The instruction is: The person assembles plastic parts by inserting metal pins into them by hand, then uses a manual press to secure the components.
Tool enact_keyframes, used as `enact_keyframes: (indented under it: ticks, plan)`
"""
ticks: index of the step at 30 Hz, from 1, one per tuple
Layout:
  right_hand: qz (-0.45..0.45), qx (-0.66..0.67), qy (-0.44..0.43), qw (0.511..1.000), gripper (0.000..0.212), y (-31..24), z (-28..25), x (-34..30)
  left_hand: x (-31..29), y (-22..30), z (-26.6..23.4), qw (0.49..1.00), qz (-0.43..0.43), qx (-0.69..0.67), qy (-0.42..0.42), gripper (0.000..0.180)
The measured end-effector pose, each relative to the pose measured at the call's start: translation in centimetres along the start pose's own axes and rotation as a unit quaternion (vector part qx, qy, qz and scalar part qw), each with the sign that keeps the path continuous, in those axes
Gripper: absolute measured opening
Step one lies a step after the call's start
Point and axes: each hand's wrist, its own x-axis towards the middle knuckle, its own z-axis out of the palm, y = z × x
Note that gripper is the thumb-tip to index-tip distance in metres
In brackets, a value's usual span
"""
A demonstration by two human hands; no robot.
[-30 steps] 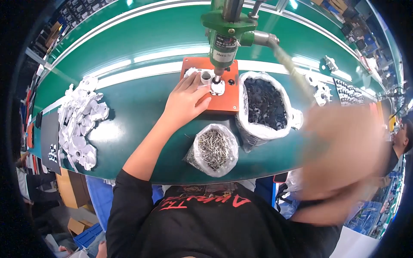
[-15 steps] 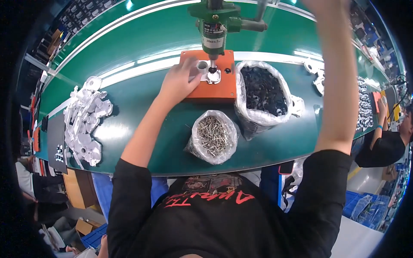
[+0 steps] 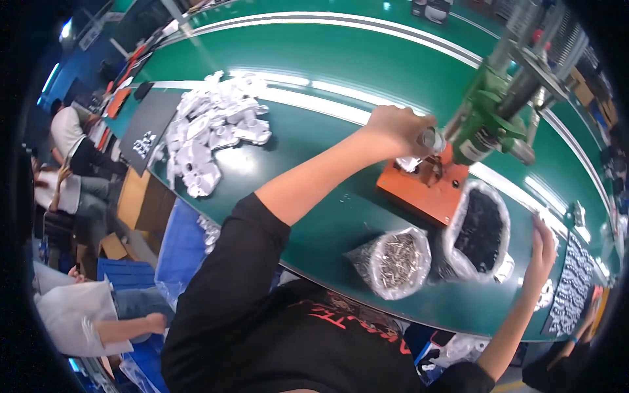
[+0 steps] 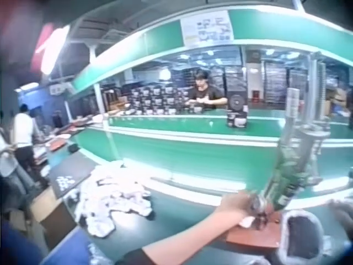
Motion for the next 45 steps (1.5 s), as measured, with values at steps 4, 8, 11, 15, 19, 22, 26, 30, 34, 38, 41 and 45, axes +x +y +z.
enact_keyframes:
  ticks: [4,8,11,15,19,22,26,30,34,38,41,45]
  plan:
    - [-0.016,-0.266,-0.014,0.964,0.039,7.5,0.8,-6.3,2.1,-6.7,1.7,0.983,-0.088,-0.107,0.120,0.051]
    - [0.021,-0.251,-0.022,0.968,0.050,11.1,3.8,-9.4,5.7,-13.2,5.1,0.939,-0.186,-0.191,0.216,0.056]
    - [0.022,-0.232,-0.018,0.972,0.053,9.4,5.3,-9.0,7.0,-16.6,7.2,0.911,-0.198,-0.240,0.271,0.073]
    - [0.022,-0.281,-0.046,0.958,0.054,12.2,4.2,-9.6,5.2,-16.2,5.8,0.913,-0.187,-0.262,0.250,0.082]
    - [0.057,-0.230,-0.097,0.967,0.054,8.3,1.9,-8.7,-3.0,-20.9,2.3,0.936,-0.104,-0.038,0.334,0.071]
    - [0.113,-0.216,-0.153,0.958,0.060,6.6,0.9,-8.3,-9.9,-27.6,0.3,0.902,-0.333,0.214,0.171,0.057]
    - [0.080,-0.182,-0.151,0.968,0.059,6.9,0.8,-8.5,-14.9,-30.4,-0.4,0.921,-0.309,0.158,0.176,0.033]
    - [0.057,-0.274,-0.139,0.950,0.060,5.9,1.6,-8.8,-14.8,-28.1,-0.8,0.930,-0.268,0.069,0.243,0.016]
    - [0.067,-0.295,-0.068,0.951,0.059,8.7,0.6,-9.2,-15.4,-30.8,0.8,0.931,-0.280,0.142,0.188,0.017]
    - [0.084,-0.200,0.098,0.971,0.053,10.7,-1.3,-8.3,-17.0,-31.0,0.2,0.911,-0.235,0.069,0.333,0.024]
    - [0.090,0.108,0.121,0.983,0.047,6.4,0.2,-7.5,-15.8,-26.3,-1.3,0.847,-0.224,-0.220,0.429,0.032]
    - [0.006,0.450,0.004,0.893,0.058,-3.9,7.9,-7.1,-13.4,-11.8,-1.1,0.711,-0.014,-0.620,0.332,0.035]
